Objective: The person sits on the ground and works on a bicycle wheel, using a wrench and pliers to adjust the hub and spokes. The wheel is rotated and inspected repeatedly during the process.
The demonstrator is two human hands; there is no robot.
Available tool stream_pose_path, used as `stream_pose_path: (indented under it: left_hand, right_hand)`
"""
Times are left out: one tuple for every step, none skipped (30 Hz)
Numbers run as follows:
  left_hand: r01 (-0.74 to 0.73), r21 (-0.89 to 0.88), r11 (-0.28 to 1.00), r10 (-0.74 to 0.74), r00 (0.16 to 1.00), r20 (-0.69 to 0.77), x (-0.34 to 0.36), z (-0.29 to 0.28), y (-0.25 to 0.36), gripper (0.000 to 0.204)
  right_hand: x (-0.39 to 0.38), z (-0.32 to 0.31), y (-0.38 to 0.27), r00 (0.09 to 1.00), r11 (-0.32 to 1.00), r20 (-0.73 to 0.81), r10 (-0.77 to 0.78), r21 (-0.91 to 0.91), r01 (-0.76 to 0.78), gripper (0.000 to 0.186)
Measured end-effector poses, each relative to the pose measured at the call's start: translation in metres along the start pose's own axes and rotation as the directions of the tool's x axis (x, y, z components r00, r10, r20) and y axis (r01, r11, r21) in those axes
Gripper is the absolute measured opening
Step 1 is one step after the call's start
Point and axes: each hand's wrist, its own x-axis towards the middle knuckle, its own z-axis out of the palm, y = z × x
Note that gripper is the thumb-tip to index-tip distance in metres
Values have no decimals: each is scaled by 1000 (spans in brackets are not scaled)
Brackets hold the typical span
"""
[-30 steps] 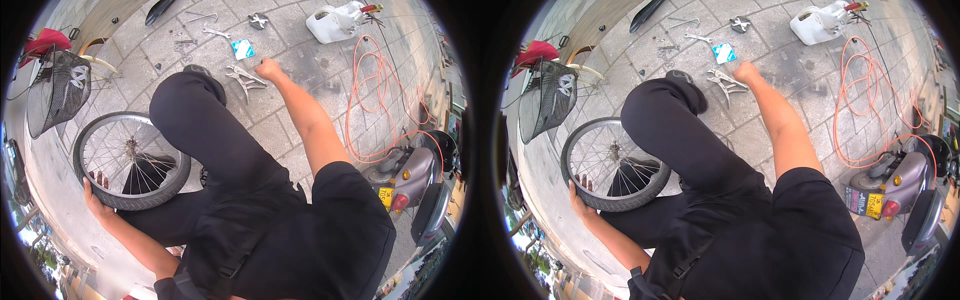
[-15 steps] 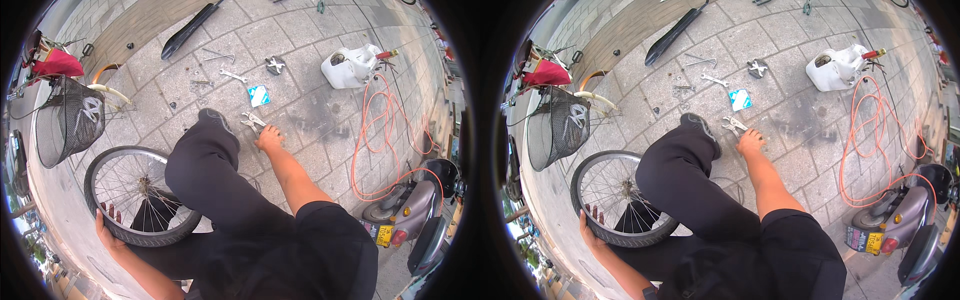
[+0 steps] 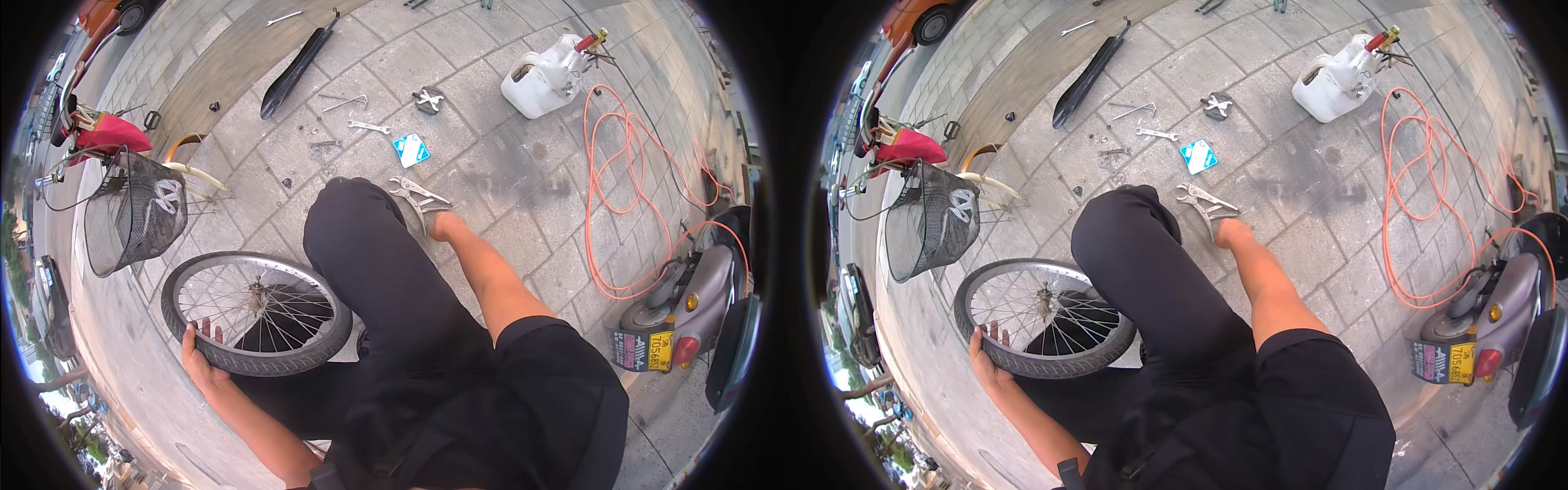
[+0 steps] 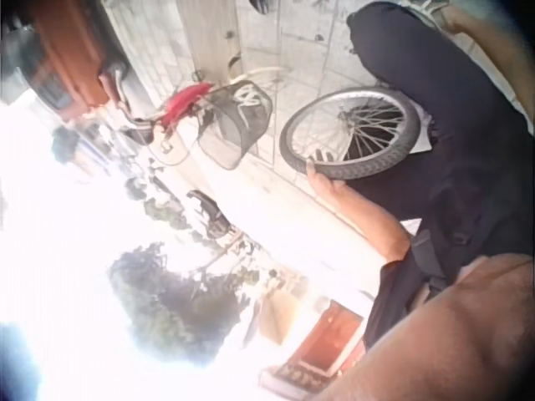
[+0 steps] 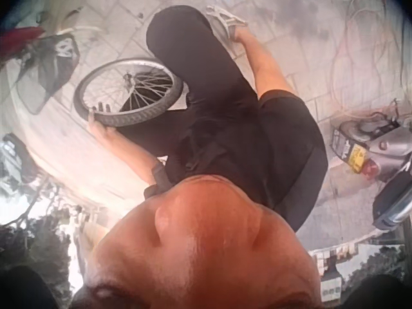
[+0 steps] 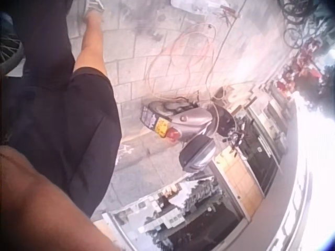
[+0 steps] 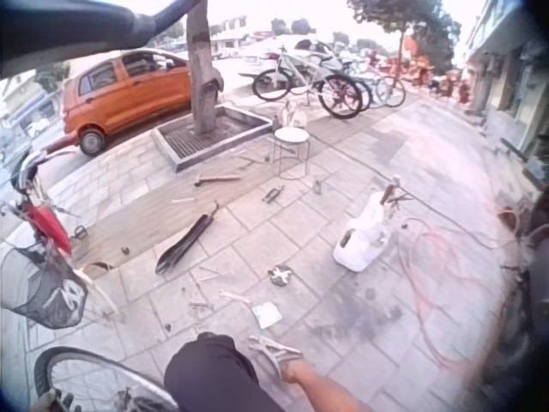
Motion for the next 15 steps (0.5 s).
stream_pose_path:
  left_hand:
    - [-4,-7,1000,4,1000,-7,0,-6,1,36]
    - [-19,-12,1000,19,1000,11,2,-13,3,34]
    - [-26,-25,999,26,1000,-9,2,-19,5,33]
    - [-31,-37,999,31,999,-18,6,-18,4,33]
    - [-40,-54,998,39,999,-19,10,-12,4,32]
    - [-69,-47,997,68,998,-13,4,-8,6,32]
    - [-66,-25,997,67,998,21,5,3,2,33]
    - [-53,-8,999,53,996,78,13,22,-9,34]
    - [-46,13,999,44,993,113,14,32,-17,35]
    - [-95,-4,995,95,989,115,-5,40,-15,39]
    - [-167,33,985,162,978,130,-25,34,-6,42]
    - [-220,34,975,212,966,149,-44,34,2,43]
    - [-270,75,960,254,950,181,-65,37,13,43]
    - [-325,54,944,306,926,223,-77,48,18,43]
    - [-335,47,941,310,910,277,-86,57,23,41]
  right_hand:
    - [-5,7,-1,1000,1000,3,-27,10,27,40]
    - [-12,14,-2,999,998,-38,4,70,-1,41]
    - [-14,23,2,996,995,-30,-83,50,84,42]
    - [-9,36,14,987,986,-25,-161,36,162,43]
    - [-2,44,25,971,971,-29,-236,22,237,44]
    - [-3,54,33,960,962,-104,-258,67,266,46]
    - [9,71,57,953,933,-136,-271,207,295,47]
    - [31,86,97,948,888,-185,-259,340,309,48]
    - [41,94,126,939,821,-222,-263,459,339,49]
    - [39,93,137,909,823,-305,-283,409,394,51]
    - [26,82,126,922,846,-272,-276,386,367,49]
    - [6,61,121,951,885,-221,-216,366,286,47]
    - [-20,35,115,968,906,-190,-166,357,225,44]
    - [-41,3,121,974,914,-197,-111,364,177,42]
    - [-60,-30,125,973,916,-226,-54,377,138,40]
